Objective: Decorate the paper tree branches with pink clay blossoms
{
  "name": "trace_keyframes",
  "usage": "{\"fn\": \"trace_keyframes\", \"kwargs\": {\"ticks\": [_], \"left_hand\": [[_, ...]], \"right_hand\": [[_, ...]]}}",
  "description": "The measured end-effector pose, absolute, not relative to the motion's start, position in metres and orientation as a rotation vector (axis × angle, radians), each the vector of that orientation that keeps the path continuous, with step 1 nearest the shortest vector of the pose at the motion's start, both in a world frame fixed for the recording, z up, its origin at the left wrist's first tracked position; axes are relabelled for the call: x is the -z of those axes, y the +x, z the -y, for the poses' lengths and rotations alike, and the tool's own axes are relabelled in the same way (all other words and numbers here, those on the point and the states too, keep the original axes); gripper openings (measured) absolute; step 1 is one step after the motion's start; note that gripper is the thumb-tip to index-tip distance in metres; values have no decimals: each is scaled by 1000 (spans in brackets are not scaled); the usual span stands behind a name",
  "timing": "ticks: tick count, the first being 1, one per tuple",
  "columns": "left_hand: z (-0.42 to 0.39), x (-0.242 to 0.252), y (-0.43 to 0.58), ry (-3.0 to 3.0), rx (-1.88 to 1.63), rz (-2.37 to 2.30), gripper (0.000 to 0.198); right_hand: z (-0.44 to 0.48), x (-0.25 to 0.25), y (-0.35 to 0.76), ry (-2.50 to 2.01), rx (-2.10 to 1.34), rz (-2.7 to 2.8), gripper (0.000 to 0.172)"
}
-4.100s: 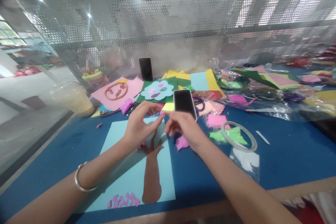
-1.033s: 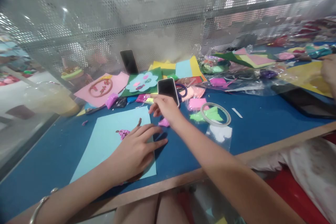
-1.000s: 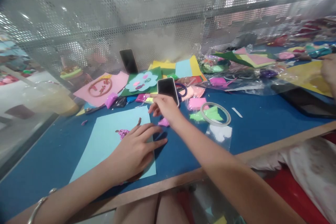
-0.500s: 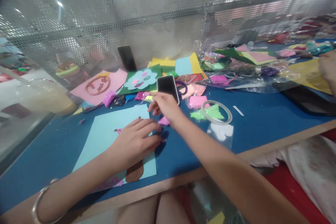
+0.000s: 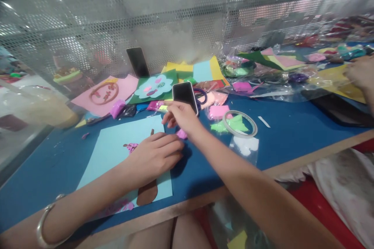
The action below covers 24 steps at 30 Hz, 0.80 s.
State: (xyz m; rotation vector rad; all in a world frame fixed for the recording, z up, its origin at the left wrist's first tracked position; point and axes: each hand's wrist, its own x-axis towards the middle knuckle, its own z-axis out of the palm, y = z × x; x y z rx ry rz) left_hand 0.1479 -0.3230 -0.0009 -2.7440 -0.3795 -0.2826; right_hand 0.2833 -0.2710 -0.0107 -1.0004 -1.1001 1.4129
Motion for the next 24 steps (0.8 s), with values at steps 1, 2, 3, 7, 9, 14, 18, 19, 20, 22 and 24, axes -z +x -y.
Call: {"fn": "trace_keyframes", "kwargs": {"ticks": [1,2,3,7,9,14,18,19,20,22,24], "left_hand": [[322,2,149,-2736,300,365,26],[321,4,149,-2727,322,362,25],[320,5,150,-2716,349,368,23],[316,10,152,-2701,419,410,19],[315,11,152,-2722,417,426,19],[311,10,150,-2748,533,523,18],[307,-4,142,-2707,740,521,12],[305,-10,139,-2666,808,511,9],[303,-16,135,-2610,874,501,7],[299,-29,125,-2483,974,495,8],[294,-39,117,-2376,1019,518,11]], "right_hand": [[271,10,283,-1001,-1416,1101,37],[271,10,283,-1001,-1420,1101,38],[271,10,283,-1003,-1426,1098,38],[272,8,283,-1003,-1443,1074,36],[272,8,283,-1005,-1452,1063,36],[274,6,281,-1004,-1470,1026,36],[274,6,283,-975,-1456,1007,37],[275,5,284,-950,-1463,1010,37],[275,5,285,-921,-1480,1018,37],[277,3,288,-882,-1521,1045,37],[280,0,289,-873,-1545,1081,37]]}}
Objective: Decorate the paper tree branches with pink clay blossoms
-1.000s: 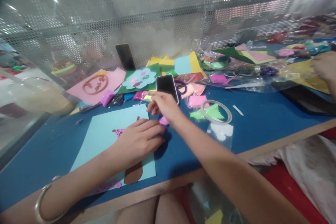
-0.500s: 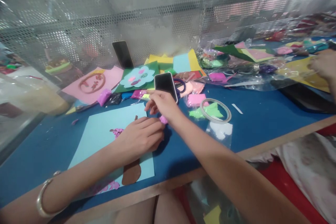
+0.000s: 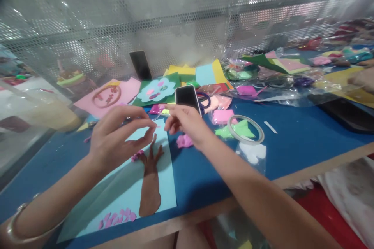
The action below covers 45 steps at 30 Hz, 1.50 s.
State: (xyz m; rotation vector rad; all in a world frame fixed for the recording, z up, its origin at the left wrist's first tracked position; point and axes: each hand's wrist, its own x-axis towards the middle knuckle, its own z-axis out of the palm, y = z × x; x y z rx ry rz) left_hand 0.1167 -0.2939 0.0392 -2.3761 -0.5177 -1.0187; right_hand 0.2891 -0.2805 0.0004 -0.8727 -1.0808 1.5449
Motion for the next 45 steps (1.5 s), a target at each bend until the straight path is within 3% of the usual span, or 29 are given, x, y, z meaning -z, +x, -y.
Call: {"fn": "trace_keyframes", "kwargs": {"ticks": [8,19,45], "left_hand": [[274,-45,105,-2181,1036,517,9],[274,-41,98,-2167,887,334,16],[273,-41,96,-2248,775,252,10]], "right_hand": [[291,-4,286,-895,-1628,1144,41],[293,5,285,-935,-1567,1283,28],[294,6,283,-983,-1548,1334,32]]}}
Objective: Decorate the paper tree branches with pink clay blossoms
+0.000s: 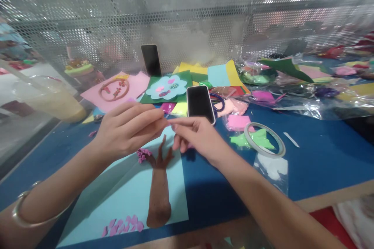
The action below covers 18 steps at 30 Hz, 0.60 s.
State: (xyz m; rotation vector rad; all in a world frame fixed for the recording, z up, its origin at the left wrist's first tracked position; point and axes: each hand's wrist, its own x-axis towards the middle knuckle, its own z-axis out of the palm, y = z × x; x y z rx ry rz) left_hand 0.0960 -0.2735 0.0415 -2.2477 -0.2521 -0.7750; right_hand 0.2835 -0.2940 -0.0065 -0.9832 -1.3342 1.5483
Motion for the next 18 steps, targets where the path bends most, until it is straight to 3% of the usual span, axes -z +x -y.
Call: {"fn": "trace_keyframes", "kwargs": {"ticks": [12,18], "left_hand": [[274,-42,93,-2281,761,274,4],[274,-36,95,-2480,975,575,20]], "right_hand": [[294,5,281,-1001,-1523,1334,33],[293,5,282,-1000,-1567,1236,25]]}}
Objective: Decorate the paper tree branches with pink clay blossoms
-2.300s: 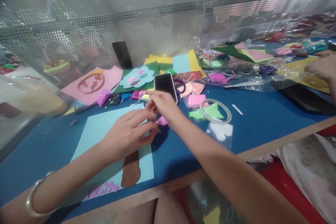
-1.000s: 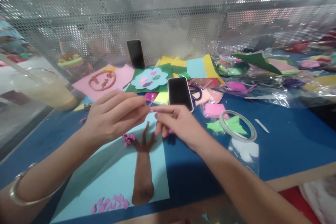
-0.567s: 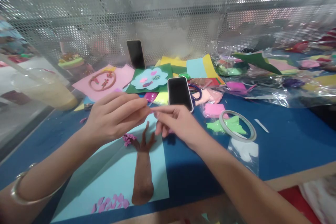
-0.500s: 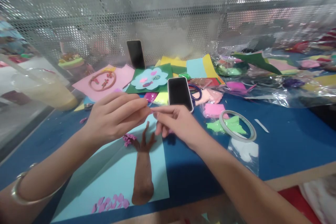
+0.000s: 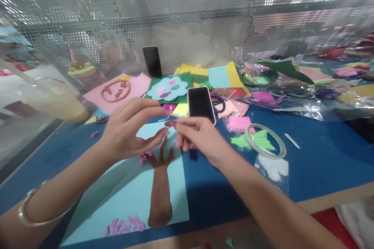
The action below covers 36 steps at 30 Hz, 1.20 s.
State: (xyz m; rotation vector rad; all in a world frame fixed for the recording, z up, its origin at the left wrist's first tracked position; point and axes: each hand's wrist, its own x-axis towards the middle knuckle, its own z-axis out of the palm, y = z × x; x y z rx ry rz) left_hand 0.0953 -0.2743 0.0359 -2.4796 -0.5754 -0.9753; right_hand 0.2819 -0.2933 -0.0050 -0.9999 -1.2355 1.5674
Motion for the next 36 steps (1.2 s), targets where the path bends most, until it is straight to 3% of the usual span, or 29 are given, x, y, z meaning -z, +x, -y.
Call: {"fn": "trace_keyframes", "kwargs": {"ticks": [9,24,32,36], "left_hand": [[277,-26,102,-2672,1132,807,19],[280,-20,107,-2531,1180,730,14],[284,-16,105,-2459,1379,656,28],[289,-15,109,-2527,1439,879,12]], "right_hand": [[295,2,280,-961,-1620,1174,21],[297,0,279,-938,-1668,1179,19],[295,5,283,-828,-1618,1114,15],[293,9,286,-717,-1477,1127,18]]}}
